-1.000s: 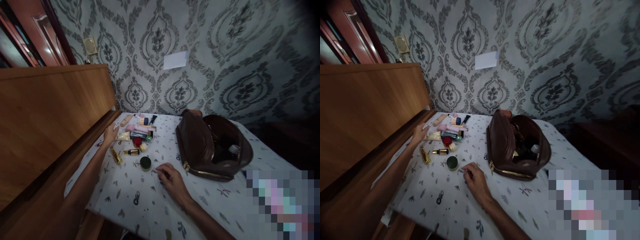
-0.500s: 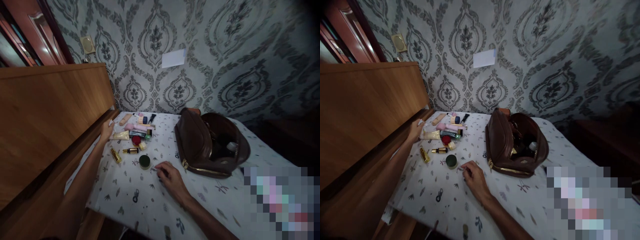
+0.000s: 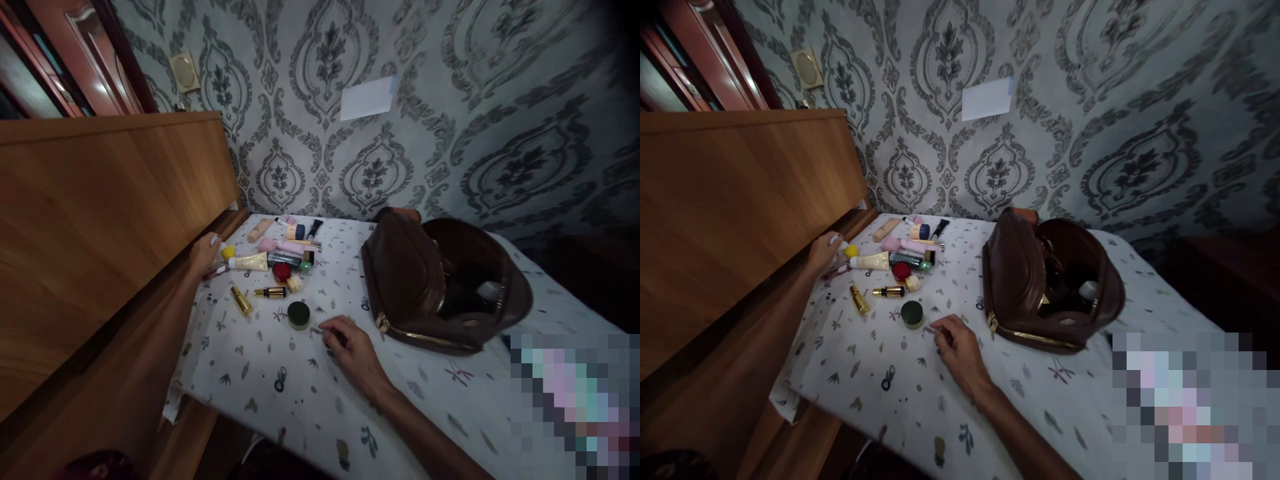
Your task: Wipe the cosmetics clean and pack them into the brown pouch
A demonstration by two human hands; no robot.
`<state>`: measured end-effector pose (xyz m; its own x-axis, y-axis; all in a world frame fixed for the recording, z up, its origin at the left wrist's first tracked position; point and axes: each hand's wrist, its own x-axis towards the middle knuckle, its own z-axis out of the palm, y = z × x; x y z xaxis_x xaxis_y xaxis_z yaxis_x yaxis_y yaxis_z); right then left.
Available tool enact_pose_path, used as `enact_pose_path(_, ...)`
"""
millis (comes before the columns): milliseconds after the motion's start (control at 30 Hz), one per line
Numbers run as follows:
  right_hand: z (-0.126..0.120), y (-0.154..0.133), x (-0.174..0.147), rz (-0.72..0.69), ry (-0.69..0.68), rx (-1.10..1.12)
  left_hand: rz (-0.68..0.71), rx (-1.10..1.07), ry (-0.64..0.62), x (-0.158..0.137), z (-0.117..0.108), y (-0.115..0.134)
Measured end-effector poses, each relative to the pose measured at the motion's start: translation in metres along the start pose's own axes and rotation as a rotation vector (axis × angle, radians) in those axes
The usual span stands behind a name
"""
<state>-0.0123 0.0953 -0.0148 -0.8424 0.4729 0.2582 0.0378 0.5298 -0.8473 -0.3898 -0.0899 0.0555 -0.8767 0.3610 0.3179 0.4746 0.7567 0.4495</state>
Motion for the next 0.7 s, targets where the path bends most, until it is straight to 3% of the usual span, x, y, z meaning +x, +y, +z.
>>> enact_pose_path(167, 0.000, -0.001, 0.000, 0.006, -0.014, -0.017, -0.013, -0.002, -0.107, -0.001, 0.020, 0.002)
enact_pose_path(300, -0.001, -0.002, -0.001, -0.005, -0.011, -0.020, -0.067, -0.082, -0.117, 0.004, 0.025, 0.002)
enact_pose_path(500, 0.003, 0.001, -0.003, -0.099, -0.046, -0.030, -0.096, -0.358, -0.089, -0.006, 0.011, 0.002)
enact_pose_path(700, 0.017, 0.000, 0.000, -0.339, -0.178, -0.075, -0.028, -0.630, -0.244, -0.040, -0.005, 0.021)
